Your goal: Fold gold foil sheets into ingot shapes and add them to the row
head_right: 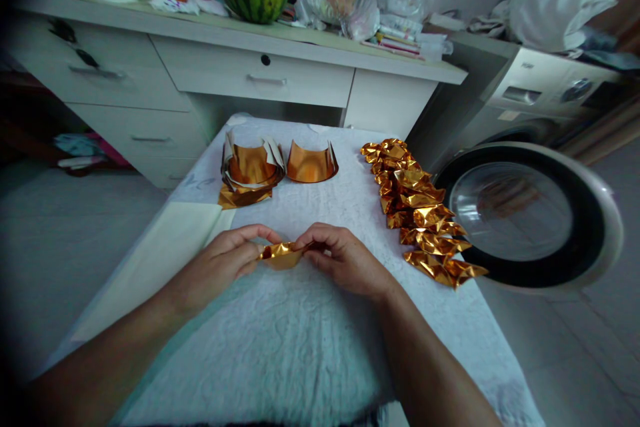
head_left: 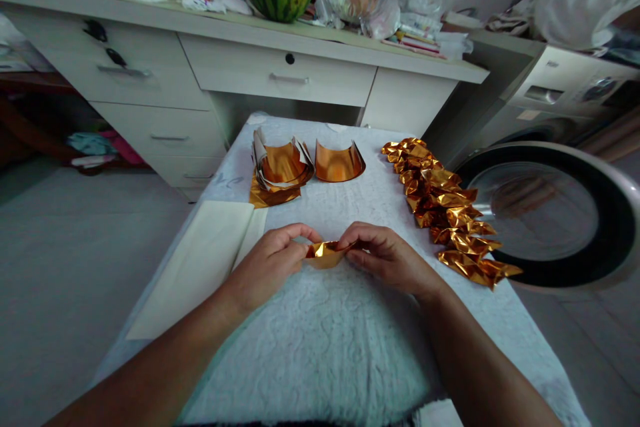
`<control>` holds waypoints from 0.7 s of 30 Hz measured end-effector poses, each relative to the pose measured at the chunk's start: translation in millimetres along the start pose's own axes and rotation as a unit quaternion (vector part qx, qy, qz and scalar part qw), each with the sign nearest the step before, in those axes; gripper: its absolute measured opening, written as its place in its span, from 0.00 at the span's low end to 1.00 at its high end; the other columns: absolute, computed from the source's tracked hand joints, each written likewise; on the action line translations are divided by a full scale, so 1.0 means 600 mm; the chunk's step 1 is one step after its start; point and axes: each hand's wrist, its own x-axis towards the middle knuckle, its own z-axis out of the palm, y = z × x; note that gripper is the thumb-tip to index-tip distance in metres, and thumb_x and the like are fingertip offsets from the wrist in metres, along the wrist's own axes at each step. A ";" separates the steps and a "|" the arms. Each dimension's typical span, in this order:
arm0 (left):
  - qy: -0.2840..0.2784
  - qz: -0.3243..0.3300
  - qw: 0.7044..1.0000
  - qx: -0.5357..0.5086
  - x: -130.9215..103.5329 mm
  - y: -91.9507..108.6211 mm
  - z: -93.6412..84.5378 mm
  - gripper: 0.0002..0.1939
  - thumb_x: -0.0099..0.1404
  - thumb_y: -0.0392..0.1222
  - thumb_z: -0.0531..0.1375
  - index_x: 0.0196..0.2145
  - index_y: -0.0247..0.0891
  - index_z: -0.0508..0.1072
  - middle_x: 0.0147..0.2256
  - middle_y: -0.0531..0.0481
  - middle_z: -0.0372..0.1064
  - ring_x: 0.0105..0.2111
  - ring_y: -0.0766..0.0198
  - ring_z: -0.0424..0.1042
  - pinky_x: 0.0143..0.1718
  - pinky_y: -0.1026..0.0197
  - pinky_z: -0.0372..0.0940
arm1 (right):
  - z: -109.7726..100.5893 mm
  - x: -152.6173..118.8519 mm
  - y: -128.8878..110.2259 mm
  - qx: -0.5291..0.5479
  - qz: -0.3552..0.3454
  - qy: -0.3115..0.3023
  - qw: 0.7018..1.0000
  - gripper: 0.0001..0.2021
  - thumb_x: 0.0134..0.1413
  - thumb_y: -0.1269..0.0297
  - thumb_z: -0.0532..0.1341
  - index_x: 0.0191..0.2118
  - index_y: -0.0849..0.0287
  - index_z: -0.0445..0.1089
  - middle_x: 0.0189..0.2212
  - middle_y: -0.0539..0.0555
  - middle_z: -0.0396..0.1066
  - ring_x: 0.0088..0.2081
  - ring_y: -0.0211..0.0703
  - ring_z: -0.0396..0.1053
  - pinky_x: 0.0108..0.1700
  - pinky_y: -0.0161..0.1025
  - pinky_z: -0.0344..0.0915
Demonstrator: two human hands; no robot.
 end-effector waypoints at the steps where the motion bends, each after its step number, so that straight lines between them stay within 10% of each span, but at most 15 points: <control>1: -0.003 0.009 1.000 -0.015 -0.001 0.001 0.000 0.12 0.65 0.44 0.51 0.40 0.39 0.72 0.17 0.61 0.47 0.17 0.69 0.49 0.18 0.66 0.43 | -0.002 0.000 0.003 0.050 0.026 -0.001 0.998 0.05 0.60 0.64 0.61 0.40 0.58 0.71 0.32 0.50 0.70 0.33 0.36 0.68 0.35 0.34 0.65; 13: -0.006 0.095 0.992 -0.088 -0.007 0.006 -0.003 0.12 0.63 0.46 0.59 0.43 0.39 0.73 0.33 0.51 0.71 0.32 0.64 0.68 0.33 0.63 0.63 | -0.006 0.007 0.026 0.329 0.130 0.033 0.935 0.16 0.44 0.59 0.73 0.36 0.60 0.72 0.26 0.47 0.70 0.24 0.31 0.65 0.28 0.30 0.62; 21: -0.006 0.061 0.990 -0.127 -0.004 0.001 -0.002 0.09 0.62 0.44 0.61 0.38 0.38 0.73 0.26 0.56 0.64 0.27 0.67 0.62 0.30 0.65 0.59 | -0.008 0.003 0.022 0.332 0.113 0.018 0.936 0.14 0.46 0.59 0.73 0.36 0.60 0.73 0.28 0.48 0.68 0.26 0.32 0.63 0.28 0.30 0.59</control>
